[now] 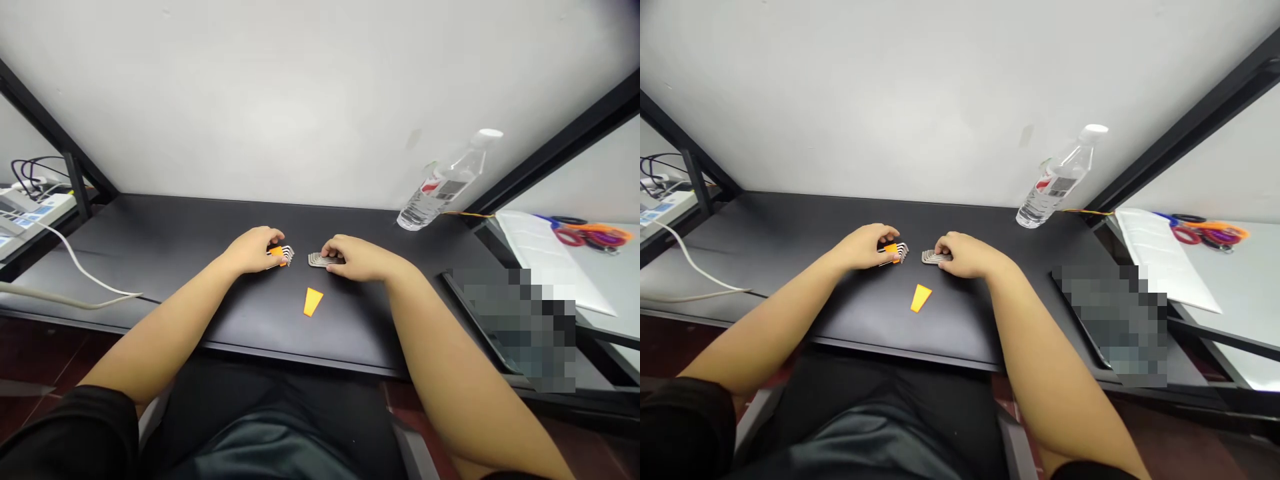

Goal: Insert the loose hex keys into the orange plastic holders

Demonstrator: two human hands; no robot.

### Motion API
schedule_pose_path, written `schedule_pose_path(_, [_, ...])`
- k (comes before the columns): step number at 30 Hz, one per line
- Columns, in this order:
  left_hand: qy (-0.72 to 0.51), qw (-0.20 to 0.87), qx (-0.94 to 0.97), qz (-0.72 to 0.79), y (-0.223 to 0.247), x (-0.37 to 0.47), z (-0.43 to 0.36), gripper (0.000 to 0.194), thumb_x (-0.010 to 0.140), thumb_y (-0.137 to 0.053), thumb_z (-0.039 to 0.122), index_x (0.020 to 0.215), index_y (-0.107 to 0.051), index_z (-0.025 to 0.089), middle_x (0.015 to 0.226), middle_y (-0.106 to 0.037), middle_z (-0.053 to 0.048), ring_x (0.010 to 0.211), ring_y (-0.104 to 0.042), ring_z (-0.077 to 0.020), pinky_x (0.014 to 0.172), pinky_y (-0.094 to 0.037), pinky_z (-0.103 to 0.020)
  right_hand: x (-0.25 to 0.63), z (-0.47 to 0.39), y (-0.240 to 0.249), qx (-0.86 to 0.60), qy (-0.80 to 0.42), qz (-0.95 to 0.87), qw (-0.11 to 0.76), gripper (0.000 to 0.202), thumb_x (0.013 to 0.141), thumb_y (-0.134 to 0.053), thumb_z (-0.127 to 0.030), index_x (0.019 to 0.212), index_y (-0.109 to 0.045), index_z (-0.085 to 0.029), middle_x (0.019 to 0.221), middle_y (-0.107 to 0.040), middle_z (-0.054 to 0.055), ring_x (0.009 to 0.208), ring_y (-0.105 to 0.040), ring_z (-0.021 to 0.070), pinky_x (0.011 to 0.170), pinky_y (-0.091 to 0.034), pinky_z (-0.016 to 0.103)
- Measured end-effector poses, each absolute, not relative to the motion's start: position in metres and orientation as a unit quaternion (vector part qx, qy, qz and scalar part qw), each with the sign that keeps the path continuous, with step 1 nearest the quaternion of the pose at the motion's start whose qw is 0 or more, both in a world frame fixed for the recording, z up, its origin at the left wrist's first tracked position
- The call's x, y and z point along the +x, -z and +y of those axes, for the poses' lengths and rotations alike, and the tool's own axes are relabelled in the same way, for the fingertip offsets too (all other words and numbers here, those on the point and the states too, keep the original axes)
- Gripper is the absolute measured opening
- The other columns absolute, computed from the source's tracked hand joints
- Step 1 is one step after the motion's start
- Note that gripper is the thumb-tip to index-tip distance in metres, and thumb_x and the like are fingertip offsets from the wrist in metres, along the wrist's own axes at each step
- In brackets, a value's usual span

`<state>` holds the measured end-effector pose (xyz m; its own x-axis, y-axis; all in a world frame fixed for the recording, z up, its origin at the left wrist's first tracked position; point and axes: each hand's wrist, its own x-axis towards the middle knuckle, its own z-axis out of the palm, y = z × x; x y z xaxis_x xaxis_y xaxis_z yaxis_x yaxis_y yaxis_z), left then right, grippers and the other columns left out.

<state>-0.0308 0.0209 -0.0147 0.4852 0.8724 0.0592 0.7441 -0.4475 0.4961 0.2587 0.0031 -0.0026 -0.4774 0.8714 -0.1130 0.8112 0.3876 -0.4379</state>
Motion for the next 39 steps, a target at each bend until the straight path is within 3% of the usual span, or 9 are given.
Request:
schedule_pose_path(7, [-0.153, 0.256, 0.823, 0.483, 0.02, -0.026, 0.018, 0.041, 0.069, -0.082, 0.035, 0.108, -0.075, 0.023, 0.097, -0.076, -0.006, 0.091, -0.067, -0.0243, 0.076, -0.047, -0.03, 0.229, -0.002, -0.005, -0.45, -0.187, -0.854, 0.182, 0.035, 0.098, -0.052, -0.041, 0.121, -0.069, -0.021, 0.124, -0.067, 0.013, 0.116, -0.06, 0.0282, 0.098, -0.048, 0.04])
schedule_pose_path(10, [-0.152, 0.301, 0.806, 0.486, 0.016, -0.027, 0.016, 0.028, 0.066, -0.083, 0.04, 0.086, -0.075, 0.023, 0.081, -0.074, -0.002, 0.071, -0.064, -0.0192, 0.061, -0.043, -0.027, 0.204, 0.002, 0.001, -0.448, -0.174, -0.865, 0.142, 0.039, 0.1, -0.05, -0.045, 0.126, -0.067, -0.021, 0.128, -0.065, 0.014, 0.121, -0.056, 0.0305, 0.099, -0.046, 0.042])
schedule_pose_path(13, [-0.176, 0.319, 0.782, 0.507, 0.015, -0.029, 0.016, 0.027, 0.067, -0.082, 0.046, 0.071, -0.07, 0.022, 0.067, -0.07, 0.0, 0.058, -0.058, -0.0159, 0.053, -0.038, -0.027, 0.187, 0.011, 0.002, -0.44, -0.177, -0.875, 0.093, 0.033, 0.101, -0.049, -0.044, 0.11, -0.072, -0.022, 0.116, -0.068, 0.013, 0.113, -0.059, 0.0281, 0.096, -0.045, 0.039])
schedule_pose_path(16, [-0.237, 0.389, 0.736, 0.5, 0.02, -0.03, 0.021, 0.027, 0.074, -0.078, 0.046, 0.077, -0.069, 0.02, 0.068, -0.072, -0.001, 0.056, -0.06, -0.0147, 0.056, -0.042, -0.025, 0.18, 0.024, -0.004, -0.433, -0.215, -0.87, 0.1, 0.034, 0.101, -0.047, -0.044, 0.093, -0.071, -0.021, 0.1, -0.07, 0.009, 0.092, -0.061, 0.0219, 0.083, -0.045, 0.033])
schedule_pose_path(21, [-0.351, 0.489, 0.64, 0.477, 0.026, -0.026, 0.027, 0.03, 0.078, -0.078, 0.042, 0.083, -0.063, 0.016, 0.071, -0.073, -0.004, 0.058, -0.062, -0.0128, 0.059, -0.047, -0.024, 0.169, 0.034, -0.007, -0.477, -0.268, -0.81, 0.212, 0.047, 0.098, -0.043, -0.058, 0.081, -0.063, -0.02, 0.078, -0.062, 0.0, 0.071, -0.052, 0.0154, 0.066, -0.039, 0.027])
schedule_pose_path(28, [-0.369, 0.582, 0.588, 0.423, 0.024, -0.021, 0.024, 0.029, 0.082, -0.078, 0.038, 0.088, -0.063, 0.014, 0.074, -0.074, -0.007, 0.063, -0.068, -0.0145, 0.063, -0.052, -0.026, 0.169, 0.029, 0.01, -0.505, -0.254, -0.774, 0.284, 0.051, 0.098, -0.04, -0.062, 0.072, -0.055, -0.021, 0.067, -0.052, -0.002, 0.064, -0.045, 0.0146, 0.061, -0.033, 0.028])
schedule_pose_path(36, [-0.285, 0.631, 0.593, 0.41, 0.012, -0.033, 0.025, 0.033, 0.081, -0.08, 0.041, 0.089, -0.072, 0.01, 0.081, -0.075, -0.011, 0.066, -0.068, -0.0148, 0.061, -0.051, -0.025, 0.182, 0.036, 0.009, -0.591, -0.118, -0.724, 0.336, 0.045, 0.104, -0.031, -0.049, 0.071, -0.047, -0.023, 0.071, -0.06, 0.004, 0.067, -0.052, 0.0189, 0.063, -0.033, 0.031])
schedule_pose_path(39, [-0.304, 0.619, 0.586, 0.426, 0.008, -0.048, 0.032, 0.035, 0.079, -0.081, 0.044, 0.088, -0.074, 0.011, 0.078, -0.073, -0.011, 0.066, -0.067, -0.0145, 0.06, -0.051, -0.025, 0.189, 0.037, 0.008, -0.61, -0.099, -0.724, 0.306, 0.047, 0.106, -0.028, -0.047, 0.072, -0.05, -0.022, 0.078, -0.066, 0.007, 0.071, -0.056, 0.0201, 0.064, -0.034, 0.031])
